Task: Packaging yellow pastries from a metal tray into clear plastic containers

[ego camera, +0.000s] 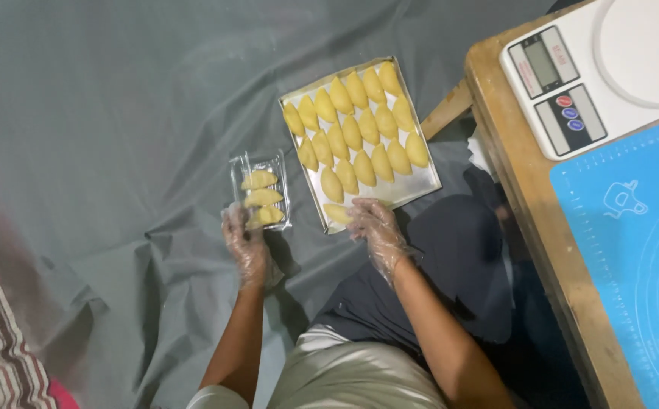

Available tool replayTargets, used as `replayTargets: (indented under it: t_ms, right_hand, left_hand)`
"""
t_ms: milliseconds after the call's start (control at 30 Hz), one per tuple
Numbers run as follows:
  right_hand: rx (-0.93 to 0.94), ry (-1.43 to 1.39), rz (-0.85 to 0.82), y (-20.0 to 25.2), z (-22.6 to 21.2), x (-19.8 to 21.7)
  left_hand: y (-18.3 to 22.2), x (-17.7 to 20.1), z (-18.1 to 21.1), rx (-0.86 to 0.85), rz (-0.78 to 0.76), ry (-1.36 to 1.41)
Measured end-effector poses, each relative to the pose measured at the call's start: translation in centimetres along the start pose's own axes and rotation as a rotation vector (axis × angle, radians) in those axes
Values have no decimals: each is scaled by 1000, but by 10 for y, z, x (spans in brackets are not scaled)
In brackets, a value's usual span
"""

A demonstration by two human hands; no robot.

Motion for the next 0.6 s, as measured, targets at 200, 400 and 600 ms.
replayTargets:
  t_ms: [200, 400, 600]
  right_hand:
    - [14, 34, -52, 10, -18, -4]
    - [22, 18, -55, 6, -10, 1]
    - [23, 55, -44, 12, -23, -3]
  left_hand:
    - [21, 13, 54, -207, -231, -511]
    - [11, -30, 76, -183, -65, -875]
    - [-14, -63, 47, -134, 41, -1016]
Point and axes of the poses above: each hand's wrist, its own y-axis away from the middle knuckle, its own x-axis out of the back of the hand, z = x × y, the point moved 1 cm from there along -y, towards the middle knuckle, and after that the axes turned 11 degrees about x, right-handed, at the moved point
